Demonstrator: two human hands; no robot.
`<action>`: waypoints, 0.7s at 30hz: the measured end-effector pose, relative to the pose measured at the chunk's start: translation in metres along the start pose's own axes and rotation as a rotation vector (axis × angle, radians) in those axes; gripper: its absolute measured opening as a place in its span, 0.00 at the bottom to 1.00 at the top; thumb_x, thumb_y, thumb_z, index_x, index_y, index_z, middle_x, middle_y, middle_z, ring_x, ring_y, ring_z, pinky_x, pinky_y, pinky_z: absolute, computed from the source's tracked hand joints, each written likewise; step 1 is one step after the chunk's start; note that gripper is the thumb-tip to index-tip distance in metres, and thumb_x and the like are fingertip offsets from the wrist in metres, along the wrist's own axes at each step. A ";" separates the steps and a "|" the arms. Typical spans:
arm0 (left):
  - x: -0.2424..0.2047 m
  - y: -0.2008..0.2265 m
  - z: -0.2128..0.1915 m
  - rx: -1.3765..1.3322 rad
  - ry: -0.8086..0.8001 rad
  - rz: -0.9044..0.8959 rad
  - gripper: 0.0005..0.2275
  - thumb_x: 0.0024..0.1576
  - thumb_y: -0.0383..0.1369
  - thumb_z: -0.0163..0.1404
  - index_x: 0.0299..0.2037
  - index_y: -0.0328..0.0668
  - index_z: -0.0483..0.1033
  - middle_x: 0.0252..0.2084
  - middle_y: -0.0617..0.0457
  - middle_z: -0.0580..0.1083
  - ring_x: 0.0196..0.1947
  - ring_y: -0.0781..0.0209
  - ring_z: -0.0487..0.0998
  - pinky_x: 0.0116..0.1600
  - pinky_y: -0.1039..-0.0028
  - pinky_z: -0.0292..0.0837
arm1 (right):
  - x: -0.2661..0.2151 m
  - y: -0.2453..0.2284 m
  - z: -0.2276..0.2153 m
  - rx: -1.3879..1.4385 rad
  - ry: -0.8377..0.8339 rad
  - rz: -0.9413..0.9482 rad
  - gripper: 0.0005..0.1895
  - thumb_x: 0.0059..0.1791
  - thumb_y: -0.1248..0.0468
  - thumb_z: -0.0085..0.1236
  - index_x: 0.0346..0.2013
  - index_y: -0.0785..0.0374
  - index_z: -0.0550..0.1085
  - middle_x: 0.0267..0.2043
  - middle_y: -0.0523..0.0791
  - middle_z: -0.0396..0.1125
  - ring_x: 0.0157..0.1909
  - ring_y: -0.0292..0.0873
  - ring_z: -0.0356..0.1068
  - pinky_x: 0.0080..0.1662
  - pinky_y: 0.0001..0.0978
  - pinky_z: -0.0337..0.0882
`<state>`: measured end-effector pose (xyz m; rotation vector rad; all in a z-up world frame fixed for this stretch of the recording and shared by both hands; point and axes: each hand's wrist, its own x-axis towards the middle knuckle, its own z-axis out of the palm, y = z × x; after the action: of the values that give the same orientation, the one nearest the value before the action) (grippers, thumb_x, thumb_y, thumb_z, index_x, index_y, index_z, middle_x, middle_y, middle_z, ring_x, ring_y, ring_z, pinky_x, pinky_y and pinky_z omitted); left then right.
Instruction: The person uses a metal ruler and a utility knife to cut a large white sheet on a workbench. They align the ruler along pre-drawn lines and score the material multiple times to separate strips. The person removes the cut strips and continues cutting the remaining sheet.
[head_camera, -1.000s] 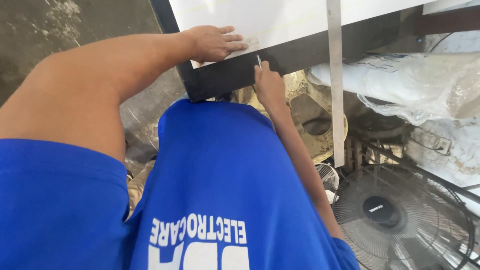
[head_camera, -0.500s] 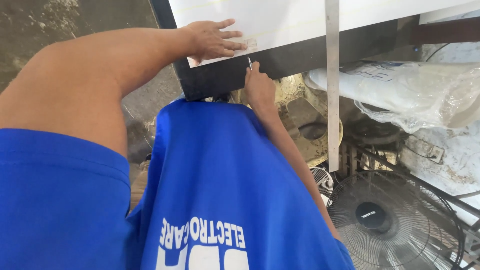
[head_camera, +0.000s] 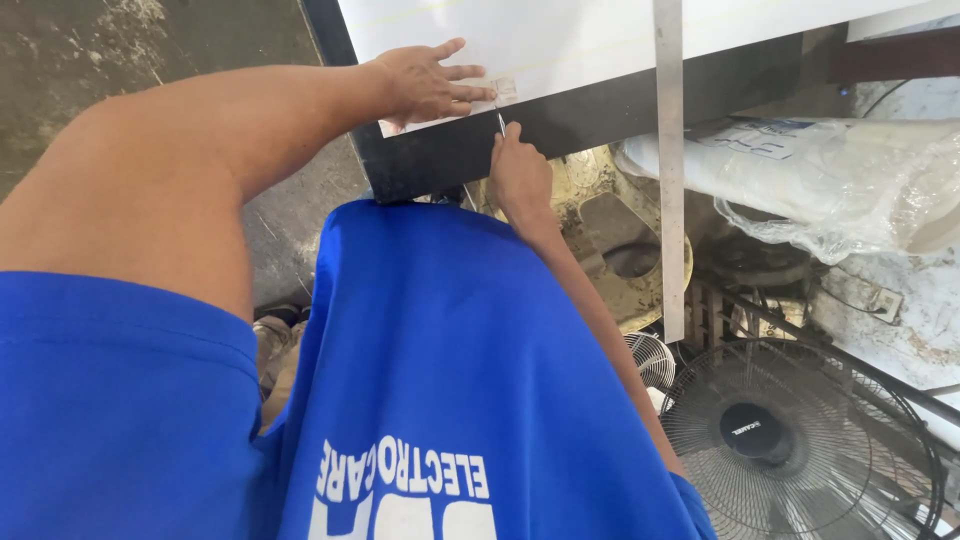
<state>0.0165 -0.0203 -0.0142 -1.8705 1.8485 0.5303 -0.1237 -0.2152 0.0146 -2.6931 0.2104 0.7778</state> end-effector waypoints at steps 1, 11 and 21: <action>0.000 0.000 -0.001 -0.004 -0.014 -0.012 0.61 0.39 0.60 0.76 0.80 0.60 0.47 0.88 0.58 0.34 0.87 0.47 0.34 0.83 0.39 0.31 | 0.001 0.000 0.002 -0.005 0.001 0.022 0.14 0.65 0.53 0.32 0.45 0.59 0.60 0.34 0.59 0.76 0.35 0.72 0.75 0.37 0.67 0.69; -0.001 0.000 0.002 -0.028 -0.015 -0.015 0.62 0.37 0.60 0.78 0.80 0.60 0.48 0.88 0.59 0.34 0.87 0.48 0.34 0.82 0.37 0.35 | 0.007 -0.002 0.010 0.002 0.015 0.051 0.14 0.65 0.54 0.32 0.44 0.59 0.60 0.35 0.59 0.76 0.38 0.73 0.75 0.38 0.68 0.70; -0.002 0.000 0.000 -0.035 -0.015 -0.010 0.62 0.39 0.59 0.76 0.81 0.58 0.46 0.88 0.59 0.32 0.87 0.48 0.33 0.81 0.37 0.38 | 0.009 -0.004 0.007 0.040 -0.007 0.050 0.13 0.65 0.55 0.32 0.46 0.60 0.61 0.35 0.60 0.76 0.37 0.73 0.75 0.37 0.68 0.69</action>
<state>0.0162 -0.0189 -0.0128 -1.8924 1.8304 0.5757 -0.1188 -0.2099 0.0056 -2.6571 0.2900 0.7887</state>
